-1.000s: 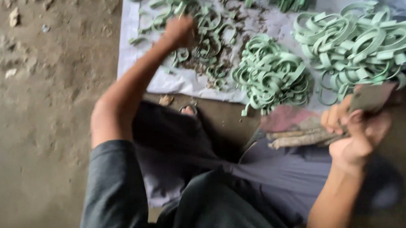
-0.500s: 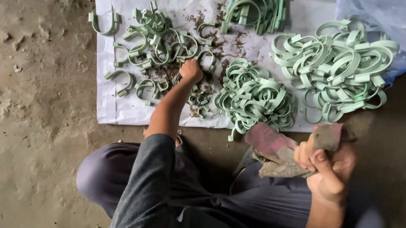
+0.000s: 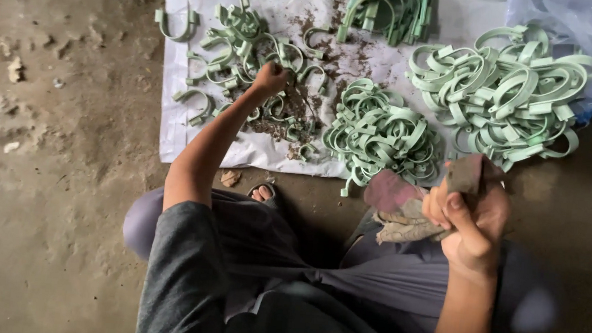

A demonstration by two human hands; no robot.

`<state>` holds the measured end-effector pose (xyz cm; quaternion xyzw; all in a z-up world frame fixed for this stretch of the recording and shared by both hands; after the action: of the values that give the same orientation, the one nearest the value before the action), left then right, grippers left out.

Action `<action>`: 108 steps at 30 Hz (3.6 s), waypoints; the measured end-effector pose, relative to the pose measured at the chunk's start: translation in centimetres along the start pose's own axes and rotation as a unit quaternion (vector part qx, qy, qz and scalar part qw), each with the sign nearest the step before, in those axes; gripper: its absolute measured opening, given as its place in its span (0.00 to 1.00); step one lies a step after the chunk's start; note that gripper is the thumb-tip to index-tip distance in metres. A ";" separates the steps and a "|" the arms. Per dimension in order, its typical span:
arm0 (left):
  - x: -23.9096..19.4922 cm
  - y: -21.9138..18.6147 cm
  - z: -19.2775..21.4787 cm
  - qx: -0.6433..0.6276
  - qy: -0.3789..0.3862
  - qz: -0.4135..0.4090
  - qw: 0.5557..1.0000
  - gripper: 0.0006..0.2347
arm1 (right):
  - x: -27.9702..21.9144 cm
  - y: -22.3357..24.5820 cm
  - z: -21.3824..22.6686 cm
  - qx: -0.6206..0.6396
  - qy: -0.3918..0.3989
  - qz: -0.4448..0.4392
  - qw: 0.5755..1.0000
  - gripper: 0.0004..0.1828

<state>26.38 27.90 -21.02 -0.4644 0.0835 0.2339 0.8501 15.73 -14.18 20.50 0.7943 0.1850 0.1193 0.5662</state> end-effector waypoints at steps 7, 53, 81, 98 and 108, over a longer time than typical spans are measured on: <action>0.1 4.1 6.1 -0.217 -0.131 -0.003 0.967 0.16 | 0.5 -2.2 1.1 0.056 0.030 0.054 0.996 0.18; -31.8 -27.3 14.4 0.358 -0.010 -0.658 0.663 0.09 | 7.7 -9.6 -10.0 -0.472 0.074 0.171 0.862 0.14; -33.1 -28.3 8.5 -0.160 -0.116 -0.427 0.882 0.18 | 5.1 -5.1 -9.4 -0.232 -0.020 0.158 0.959 0.06; -29.4 -26.1 3.3 -0.406 -0.059 -0.351 0.842 0.08 | 4.8 -8.4 -4.4 -0.106 0.038 0.059 0.992 0.22; -33.4 -27.5 5.8 -0.421 -0.029 -0.376 0.825 0.08 | 2.6 -4.6 -5.8 -0.055 0.060 0.097 0.992 0.15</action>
<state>9.74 9.42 14.83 -0.7657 -0.2295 -0.0781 0.5957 15.00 -6.79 17.99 0.7677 0.1343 0.2310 0.5825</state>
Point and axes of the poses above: each hand's wrist, its own x-axis towards the middle knuckle, its own z-axis out of the back of the hand, y = z × x, the point moved 6 cm from there along x, towards the middle knuckle, and after that the axes turned 6 degrees about -z, right-handed, at the moved point
